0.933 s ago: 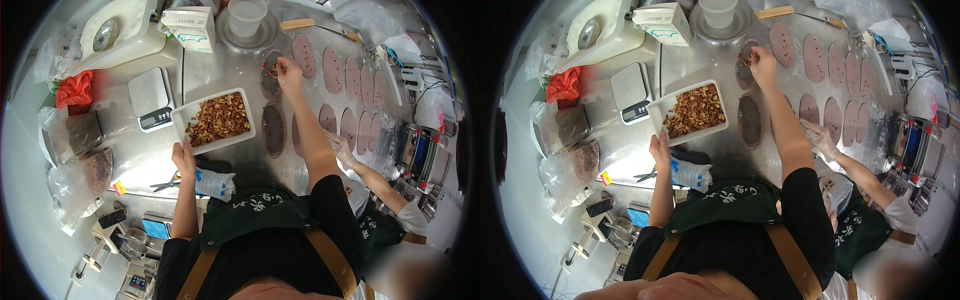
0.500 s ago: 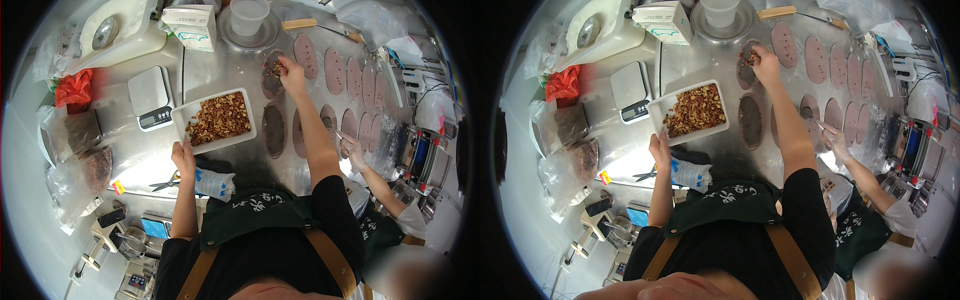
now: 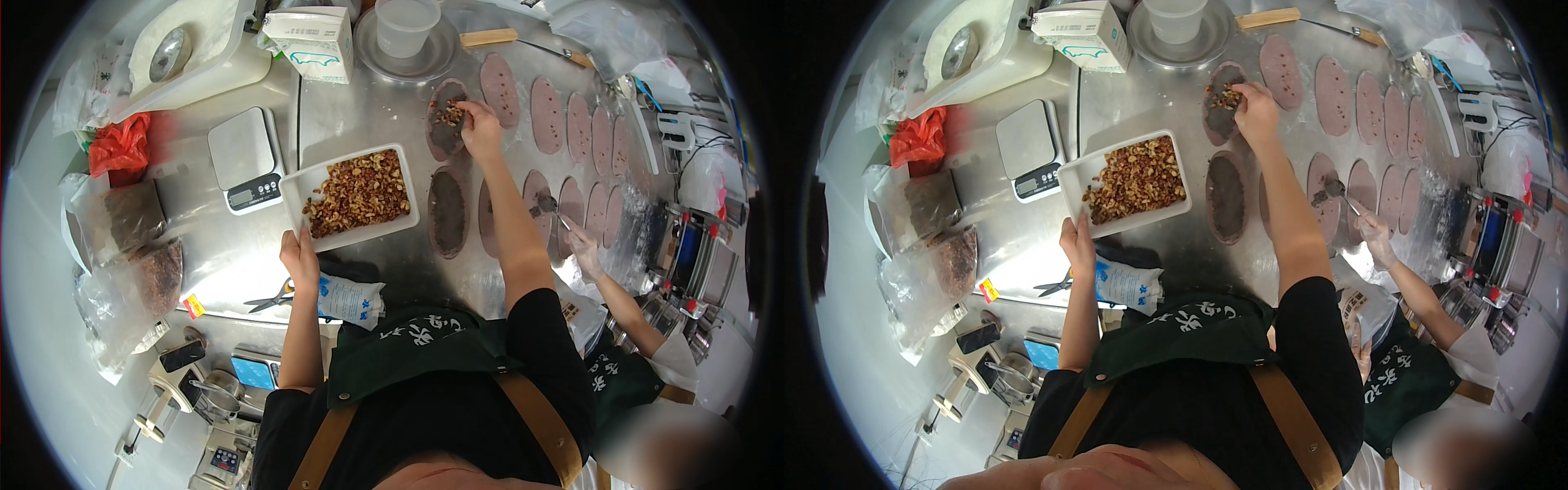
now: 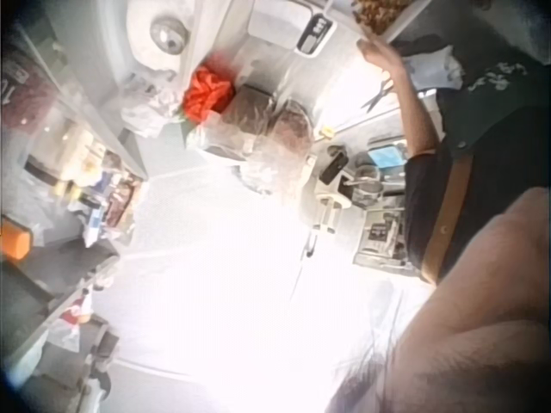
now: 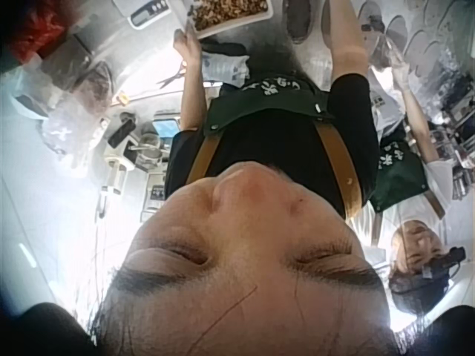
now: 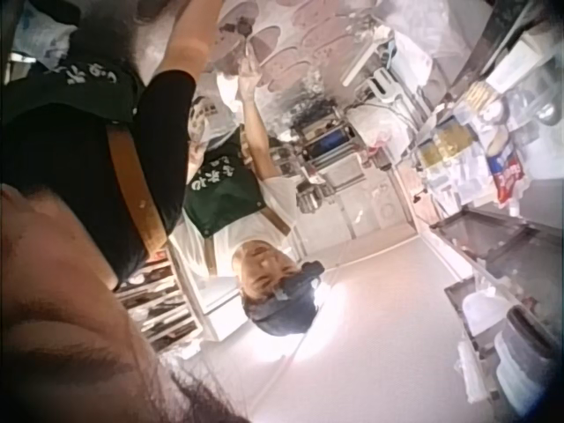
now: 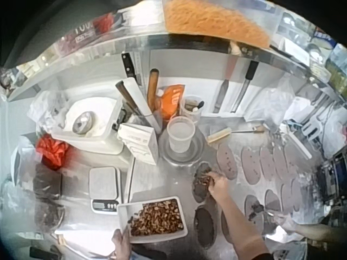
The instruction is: Placing nuts and toppings onto flattened pieces of dough as part of a bakery production process.
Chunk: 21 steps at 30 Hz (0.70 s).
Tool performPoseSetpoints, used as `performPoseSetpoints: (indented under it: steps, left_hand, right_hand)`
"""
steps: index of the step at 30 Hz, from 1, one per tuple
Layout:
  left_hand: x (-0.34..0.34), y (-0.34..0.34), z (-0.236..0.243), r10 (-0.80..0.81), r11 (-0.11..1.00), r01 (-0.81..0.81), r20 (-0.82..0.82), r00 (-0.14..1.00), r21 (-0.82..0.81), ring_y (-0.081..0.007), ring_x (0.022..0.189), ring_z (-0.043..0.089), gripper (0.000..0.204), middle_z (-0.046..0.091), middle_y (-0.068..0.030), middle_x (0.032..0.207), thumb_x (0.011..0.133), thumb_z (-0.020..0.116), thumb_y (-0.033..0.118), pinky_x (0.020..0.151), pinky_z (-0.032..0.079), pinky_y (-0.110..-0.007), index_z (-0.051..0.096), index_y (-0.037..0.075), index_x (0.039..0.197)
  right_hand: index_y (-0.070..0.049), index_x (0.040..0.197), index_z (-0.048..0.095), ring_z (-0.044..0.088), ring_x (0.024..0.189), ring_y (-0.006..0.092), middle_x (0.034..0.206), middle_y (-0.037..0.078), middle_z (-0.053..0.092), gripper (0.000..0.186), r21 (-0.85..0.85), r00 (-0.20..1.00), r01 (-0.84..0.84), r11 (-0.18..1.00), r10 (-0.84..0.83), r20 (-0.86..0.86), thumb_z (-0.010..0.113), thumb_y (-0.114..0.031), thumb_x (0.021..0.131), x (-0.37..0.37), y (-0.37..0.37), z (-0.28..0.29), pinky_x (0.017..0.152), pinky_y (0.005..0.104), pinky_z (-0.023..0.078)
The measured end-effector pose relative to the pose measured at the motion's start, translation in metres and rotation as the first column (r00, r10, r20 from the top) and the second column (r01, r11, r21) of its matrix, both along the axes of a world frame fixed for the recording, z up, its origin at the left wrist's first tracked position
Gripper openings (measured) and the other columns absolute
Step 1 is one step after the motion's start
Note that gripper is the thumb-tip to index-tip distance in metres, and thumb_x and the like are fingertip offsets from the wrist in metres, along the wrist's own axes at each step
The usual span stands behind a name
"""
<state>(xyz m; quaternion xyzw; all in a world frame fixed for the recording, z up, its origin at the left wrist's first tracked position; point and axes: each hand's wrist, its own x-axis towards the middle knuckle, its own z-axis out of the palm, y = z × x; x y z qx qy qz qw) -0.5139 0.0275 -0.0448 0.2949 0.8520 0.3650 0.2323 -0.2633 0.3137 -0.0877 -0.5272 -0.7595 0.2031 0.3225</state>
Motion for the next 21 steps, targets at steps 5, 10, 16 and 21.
performPoseSetpoints:
  steps: [5,10,16,21]
  left_hand:
    - [0.000,0.000,-0.001,-0.001,1.000,0.000,0.018,1.000,0.020,-0.0233,0.060,0.049,0.018,0.051,-0.0145,0.069,0.086,0.051,0.007,0.057,0.039,-0.034,0.056,-0.009,0.078]
    - [-0.001,0.001,0.000,-0.009,1.000,0.009,0.008,1.000,0.019,-0.0234,0.060,0.049,0.018,0.051,-0.0144,0.069,0.086,0.051,0.007,0.057,0.039,-0.034,0.056,-0.008,0.078]
    - [0.000,0.002,-0.001,-0.015,0.999,0.015,0.008,1.000,0.046,-0.0244,0.059,0.048,0.017,0.050,-0.0145,0.068,0.086,0.051,0.007,0.057,0.039,-0.034,0.056,-0.008,0.078]
    - [-0.001,0.001,-0.002,-0.019,0.999,0.020,-0.001,1.000,0.045,-0.0252,0.059,0.048,0.018,0.049,-0.0146,0.068,0.086,0.051,0.007,0.056,0.038,-0.035,0.055,-0.008,0.077]
  right_hand:
    - [-0.007,0.088,0.066,0.056,0.081,0.0293,0.084,0.008,0.059,0.024,0.059,0.999,-0.014,0.998,0.012,0.034,0.054,0.002,0.069,-0.014,0.004,0.012,0.069,0.0377,0.046]
    - [-0.013,0.088,0.068,0.057,0.081,0.0242,0.085,0.005,0.057,0.016,0.069,0.932,-0.193,0.979,0.161,0.324,0.065,-0.012,0.072,-0.039,0.003,0.018,0.067,0.0358,0.047]
    - [-0.014,0.078,0.067,0.057,0.082,0.0238,0.082,0.003,0.056,0.008,0.026,0.903,-0.129,0.991,0.107,0.417,0.065,-0.015,0.071,-0.046,0.008,0.009,0.066,0.0360,0.049]
    - [-0.014,0.075,0.065,0.058,0.079,0.0246,0.081,0.003,0.056,0.005,0.047,0.903,-0.095,0.994,0.066,0.426,0.064,-0.013,0.070,-0.042,0.010,0.003,0.064,0.0375,0.049]
